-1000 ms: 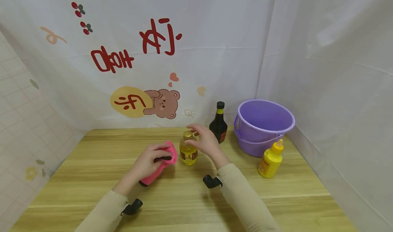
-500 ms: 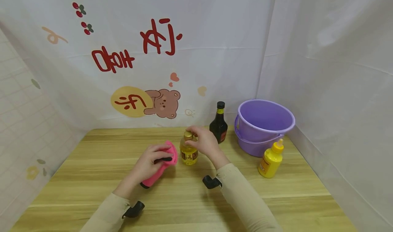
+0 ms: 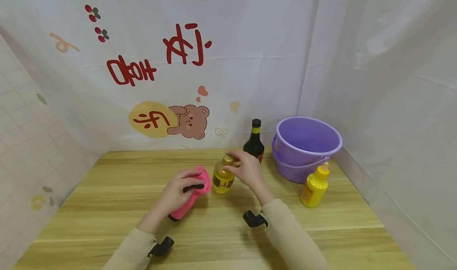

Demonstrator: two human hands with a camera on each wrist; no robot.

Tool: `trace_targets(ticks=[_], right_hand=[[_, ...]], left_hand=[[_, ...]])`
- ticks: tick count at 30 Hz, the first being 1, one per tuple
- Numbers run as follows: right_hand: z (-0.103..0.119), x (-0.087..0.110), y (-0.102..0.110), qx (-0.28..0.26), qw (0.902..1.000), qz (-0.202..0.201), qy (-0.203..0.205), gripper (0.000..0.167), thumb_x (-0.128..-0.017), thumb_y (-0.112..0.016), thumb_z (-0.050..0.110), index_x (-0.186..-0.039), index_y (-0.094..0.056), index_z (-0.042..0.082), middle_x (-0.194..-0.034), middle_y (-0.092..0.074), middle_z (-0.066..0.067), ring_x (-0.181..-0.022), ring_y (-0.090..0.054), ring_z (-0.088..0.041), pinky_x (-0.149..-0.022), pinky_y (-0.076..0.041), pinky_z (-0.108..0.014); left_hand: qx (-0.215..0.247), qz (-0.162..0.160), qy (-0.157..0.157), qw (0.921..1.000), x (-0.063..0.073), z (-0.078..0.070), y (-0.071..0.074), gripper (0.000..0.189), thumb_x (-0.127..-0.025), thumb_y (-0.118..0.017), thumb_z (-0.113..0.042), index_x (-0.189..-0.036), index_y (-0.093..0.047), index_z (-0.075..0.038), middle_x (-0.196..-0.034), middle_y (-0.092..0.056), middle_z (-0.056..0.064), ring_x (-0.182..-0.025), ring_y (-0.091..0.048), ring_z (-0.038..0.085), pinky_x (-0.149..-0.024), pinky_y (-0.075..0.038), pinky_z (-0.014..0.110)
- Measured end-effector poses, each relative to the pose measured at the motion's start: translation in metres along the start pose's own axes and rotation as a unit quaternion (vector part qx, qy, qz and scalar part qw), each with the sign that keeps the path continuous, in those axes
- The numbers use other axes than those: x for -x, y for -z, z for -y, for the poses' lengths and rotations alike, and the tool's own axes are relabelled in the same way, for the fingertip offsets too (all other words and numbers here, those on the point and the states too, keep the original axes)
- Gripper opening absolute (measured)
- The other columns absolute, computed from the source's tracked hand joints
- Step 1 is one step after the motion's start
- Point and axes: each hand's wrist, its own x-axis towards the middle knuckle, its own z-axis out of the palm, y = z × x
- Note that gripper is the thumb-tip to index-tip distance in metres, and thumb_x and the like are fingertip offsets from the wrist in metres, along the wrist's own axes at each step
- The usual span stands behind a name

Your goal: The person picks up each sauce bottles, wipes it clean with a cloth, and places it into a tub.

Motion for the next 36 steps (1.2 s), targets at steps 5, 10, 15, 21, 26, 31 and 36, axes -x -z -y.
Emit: trace_targets(ticks=[5,10,15,21,26,31,36], right_hand=[[0.006,0.001,0.032,0.007,0.9999,-0.013,-0.004,0.044,-0.078,-0.086,0.019,-0.118,-0.069,0.009,-0.103,-0.071,-0.007,-0.088,-0.069,-0.024,-0.074,-0.059,-0.041],[0.013,-0.003,0.075,0.000,0.9994,-0.035,0.000,0.043,-0.079,-0.085,0.014,-0.118,-0.068,0.008,-0.103,-0.070,-0.007,-0.090,-0.067,-0.023,-0.073,-0.060,-0.036],[0.015,-0.008,0.122,0.018,0.9977,-0.066,0.001,0.042,-0.077,-0.086,0.009,-0.116,-0.069,0.006,-0.102,-0.071,-0.010,-0.087,-0.070,-0.022,-0.072,-0.057,-0.021],[0.015,-0.006,0.179,0.046,0.9943,-0.087,-0.042,0.041,-0.080,-0.084,0.012,-0.118,-0.069,0.008,-0.104,-0.071,-0.012,-0.084,-0.066,-0.004,-0.069,-0.048,-0.006],[0.006,-0.004,0.217,0.047,0.9897,-0.115,-0.072,0.041,-0.081,-0.083,0.011,-0.119,-0.068,0.006,-0.094,-0.067,0.017,-0.083,-0.057,0.011,-0.069,-0.045,-0.005],[-0.008,-0.003,0.247,0.066,0.9842,-0.133,-0.097,0.043,-0.084,-0.080,0.015,-0.123,-0.065,0.003,-0.088,-0.055,0.038,-0.083,-0.054,0.014,-0.070,-0.041,-0.005],[-0.019,-0.003,0.269,0.115,0.9760,-0.128,-0.134,0.049,-0.087,-0.078,0.027,-0.126,-0.062,0.004,-0.088,-0.049,0.038,-0.081,-0.047,0.018,-0.062,-0.039,-0.003]], left_hand=[[0.004,0.002,0.004,1.0000,-0.002,-0.003,-0.005,0.034,-0.075,-0.078,0.010,-0.099,-0.080,-0.014,-0.125,-0.065,0.009,-0.116,-0.057,0.034,-0.095,-0.049,0.047],[0.004,0.007,-0.002,1.0000,-0.004,-0.006,-0.008,0.035,-0.076,-0.076,0.011,-0.100,-0.080,-0.013,-0.126,-0.065,0.010,-0.116,-0.056,0.035,-0.095,-0.049,0.046],[0.003,0.015,-0.006,0.9999,-0.004,-0.007,-0.010,0.034,-0.077,-0.077,0.010,-0.100,-0.080,-0.014,-0.125,-0.064,0.008,-0.115,-0.056,0.032,-0.092,-0.051,0.044],[-0.009,0.033,-0.023,0.9992,0.001,-0.003,-0.010,0.031,-0.077,-0.080,0.006,-0.099,-0.080,-0.016,-0.124,-0.065,0.007,-0.111,-0.057,0.030,-0.088,-0.053,0.042],[-0.023,0.062,-0.015,0.9977,0.009,0.004,-0.005,0.030,-0.078,-0.079,0.003,-0.100,-0.080,-0.018,-0.126,-0.064,0.005,-0.114,-0.055,0.027,-0.091,-0.053,0.040],[-0.039,0.083,-0.004,0.9958,0.016,0.006,0.000,0.027,-0.081,-0.079,-0.001,-0.101,-0.080,-0.018,-0.128,-0.064,0.005,-0.116,-0.055,0.028,-0.091,-0.053,0.041],[-0.043,0.089,0.000,0.9951,0.020,0.005,0.005,0.026,-0.082,-0.077,-0.001,-0.101,-0.080,-0.018,-0.128,-0.064,0.004,-0.117,-0.055,0.028,-0.093,-0.052,0.041]])
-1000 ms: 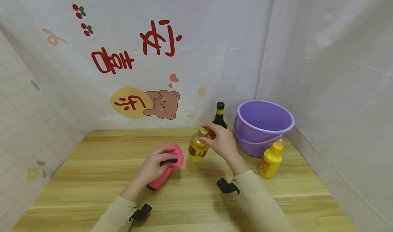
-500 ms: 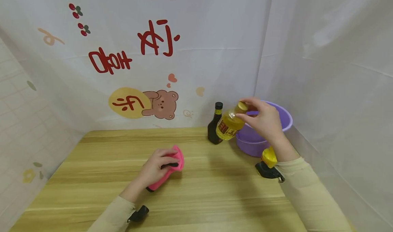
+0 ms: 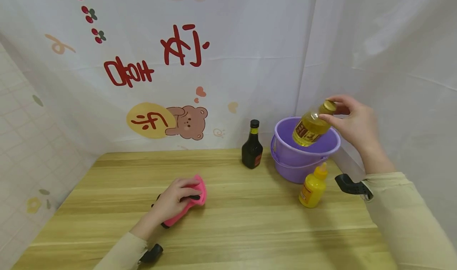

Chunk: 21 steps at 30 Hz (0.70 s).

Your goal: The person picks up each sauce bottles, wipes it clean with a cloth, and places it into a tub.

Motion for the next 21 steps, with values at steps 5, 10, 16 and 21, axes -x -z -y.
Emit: trace_targets(ticks=[5,10,16,21], right_hand=[[-0.014,-0.006,0.002,0.038,0.9989,0.021,-0.020,0.050,-0.088,-0.076,0.030,-0.128,-0.060,0.004,-0.107,-0.069,-0.004,-0.076,-0.043,0.022,-0.058,-0.039,-0.004],[-0.032,-0.011,-0.009,0.045,0.9972,0.051,-0.032,0.052,-0.091,-0.073,0.033,-0.130,-0.058,0.002,-0.118,-0.062,-0.031,-0.085,-0.056,0.001,-0.058,-0.038,-0.003],[-0.051,-0.012,-0.024,0.057,0.9947,0.085,-0.013,0.050,-0.090,-0.075,0.028,-0.127,-0.057,0.000,-0.113,-0.063,-0.032,-0.099,-0.062,-0.044,-0.064,-0.039,-0.010],[-0.062,-0.011,-0.035,0.082,0.9897,0.116,0.019,0.045,-0.087,-0.078,0.023,-0.122,-0.060,0.001,-0.108,-0.066,-0.030,-0.095,-0.063,-0.045,-0.073,-0.047,-0.038]], left_hand=[[-0.003,-0.004,0.000,1.0000,0.006,0.003,0.003,0.029,-0.082,-0.076,0.003,-0.102,-0.079,-0.018,-0.127,-0.064,0.005,-0.115,-0.056,0.028,-0.091,-0.053,0.042],[-0.003,-0.008,0.001,1.0000,0.009,0.005,0.005,0.030,-0.081,-0.077,0.004,-0.101,-0.079,-0.018,-0.126,-0.065,0.006,-0.115,-0.056,0.029,-0.091,-0.053,0.043],[-0.008,-0.003,0.001,1.0000,0.010,0.004,0.004,0.031,-0.080,-0.076,0.004,-0.100,-0.079,-0.019,-0.126,-0.065,0.005,-0.113,-0.057,0.028,-0.091,-0.053,0.042],[-0.009,0.001,0.007,0.9999,0.009,0.004,0.004,0.031,-0.080,-0.077,0.004,-0.101,-0.079,-0.019,-0.126,-0.065,0.004,-0.114,-0.056,0.026,-0.092,-0.053,0.042]])
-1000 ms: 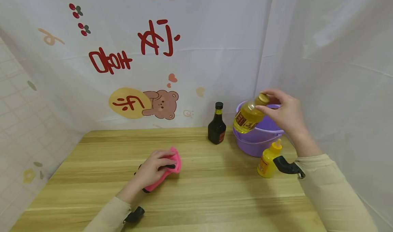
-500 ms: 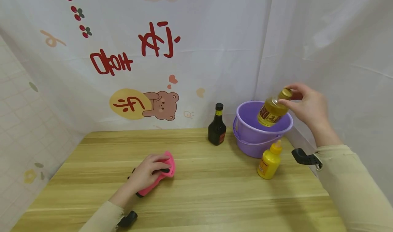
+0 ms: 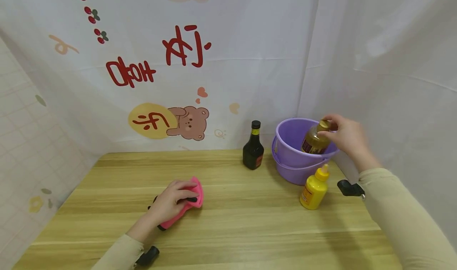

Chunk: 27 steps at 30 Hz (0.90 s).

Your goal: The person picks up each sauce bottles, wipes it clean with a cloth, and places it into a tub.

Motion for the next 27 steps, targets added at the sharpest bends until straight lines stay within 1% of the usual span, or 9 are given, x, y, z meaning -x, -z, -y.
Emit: trace_targets(ticks=[1,3,6,11,15,21,24,27], right_hand=[[-0.002,0.000,-0.003,0.005,1.0000,0.005,0.006,0.044,-0.087,-0.078,0.022,-0.121,-0.061,0.002,-0.107,-0.067,-0.029,-0.094,-0.063,-0.044,-0.073,-0.048,-0.043],[-0.006,-0.001,-0.008,0.016,0.9996,0.013,0.017,0.043,-0.086,-0.079,0.021,-0.120,-0.061,0.002,-0.104,-0.067,-0.028,-0.092,-0.064,-0.044,-0.074,-0.047,-0.048],[-0.011,-0.001,-0.016,0.020,0.9990,0.025,0.031,0.043,-0.085,-0.080,0.021,-0.119,-0.061,0.001,-0.104,-0.068,-0.028,-0.091,-0.064,-0.044,-0.076,-0.048,-0.053],[-0.019,-0.003,-0.026,0.020,0.9974,0.055,0.042,0.046,-0.086,-0.079,0.022,-0.121,-0.060,-0.001,-0.107,-0.066,-0.029,-0.093,-0.064,-0.044,-0.079,-0.049,-0.059],[-0.025,-0.003,-0.032,0.030,0.9953,0.076,0.051,0.043,-0.086,-0.078,0.020,-0.120,-0.060,0.000,-0.106,-0.067,-0.027,-0.093,-0.064,-0.043,-0.079,-0.050,-0.059],[-0.032,-0.003,-0.038,0.048,0.9921,0.083,0.081,0.040,-0.083,-0.081,0.016,-0.114,-0.061,0.001,-0.096,-0.069,-0.021,-0.084,-0.065,-0.038,-0.074,-0.050,-0.056],[-0.034,-0.005,-0.039,0.053,0.9908,0.093,0.084,0.040,-0.083,-0.082,0.017,-0.114,-0.062,0.001,-0.092,-0.069,-0.018,-0.082,-0.064,-0.036,-0.073,-0.050,-0.055],[-0.035,-0.008,-0.039,0.061,0.9890,0.111,0.076,0.041,-0.083,-0.081,0.019,-0.114,-0.062,0.001,-0.092,-0.068,-0.016,-0.082,-0.063,-0.035,-0.073,-0.049,-0.055]], left_hand=[[0.000,0.001,0.001,1.0000,0.000,0.000,0.000,0.031,-0.080,-0.077,0.004,-0.101,-0.079,-0.019,-0.126,-0.064,0.004,-0.114,-0.056,0.026,-0.092,-0.053,0.042],[0.000,0.004,0.001,1.0000,-0.001,-0.001,0.000,0.031,-0.080,-0.077,0.003,-0.101,-0.079,-0.019,-0.126,-0.064,0.004,-0.114,-0.056,0.026,-0.092,-0.052,0.042],[0.001,0.005,-0.002,1.0000,-0.002,-0.001,0.000,0.031,-0.080,-0.077,0.004,-0.101,-0.080,-0.019,-0.126,-0.065,0.004,-0.114,-0.056,0.027,-0.092,-0.052,0.042],[0.001,0.007,-0.007,1.0000,-0.003,-0.002,-0.001,0.029,-0.082,-0.076,0.003,-0.101,-0.080,-0.018,-0.126,-0.065,0.005,-0.113,-0.056,0.026,-0.092,-0.052,0.042],[0.001,0.007,-0.010,0.9999,-0.003,-0.002,-0.003,0.029,-0.082,-0.076,0.002,-0.101,-0.080,-0.018,-0.126,-0.065,0.005,-0.113,-0.056,0.026,-0.092,-0.052,0.042],[0.002,0.005,-0.015,0.9999,-0.003,-0.002,-0.004,0.029,-0.082,-0.076,0.003,-0.101,-0.079,-0.018,-0.125,-0.065,0.005,-0.112,-0.056,0.027,-0.092,-0.051,0.043],[0.005,0.004,-0.014,0.9999,-0.002,-0.003,-0.003,0.030,-0.081,-0.076,0.004,-0.100,-0.079,-0.019,-0.125,-0.065,0.005,-0.112,-0.057,0.027,-0.092,-0.052,0.043],[0.007,0.005,-0.012,0.9999,-0.002,-0.004,-0.004,0.030,-0.081,-0.076,0.003,-0.100,-0.079,-0.019,-0.125,-0.065,0.005,-0.112,-0.056,0.027,-0.091,-0.052,0.043]])
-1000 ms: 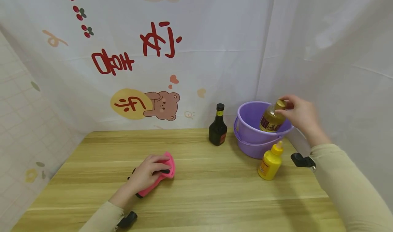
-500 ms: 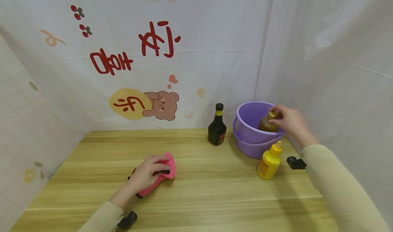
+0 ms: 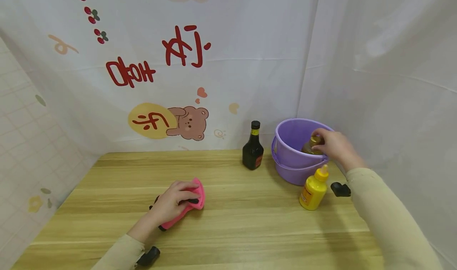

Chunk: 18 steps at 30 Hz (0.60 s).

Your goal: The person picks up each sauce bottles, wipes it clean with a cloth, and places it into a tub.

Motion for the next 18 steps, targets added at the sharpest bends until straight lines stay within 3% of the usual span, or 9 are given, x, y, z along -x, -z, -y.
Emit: trace_targets(ticks=[9,18], right_hand=[[0.0027,-0.0051,0.0034,0.026,0.9975,0.064,-0.019,0.039,-0.083,-0.081,0.027,-0.112,-0.064,0.007,-0.092,-0.069,-0.007,-0.083,-0.063,-0.031,-0.073,-0.048,-0.054],[0.0028,-0.0082,0.0043,0.037,0.9951,0.090,-0.020,0.041,-0.080,-0.082,0.025,-0.112,-0.064,0.006,-0.092,-0.068,-0.005,-0.083,-0.062,-0.028,-0.072,-0.049,-0.052]], left_hand=[[0.002,0.002,-0.002,1.0000,-0.0009,-0.0009,0.0003,0.028,-0.081,-0.076,0.002,-0.100,-0.079,-0.019,-0.125,-0.065,0.005,-0.113,-0.056,0.026,-0.093,-0.052,0.042],[0.004,0.004,0.005,1.0000,-0.0017,-0.0020,-0.0009,0.029,-0.081,-0.078,0.002,-0.100,-0.079,-0.019,-0.126,-0.065,0.005,-0.113,-0.056,0.026,-0.091,-0.053,0.041]])
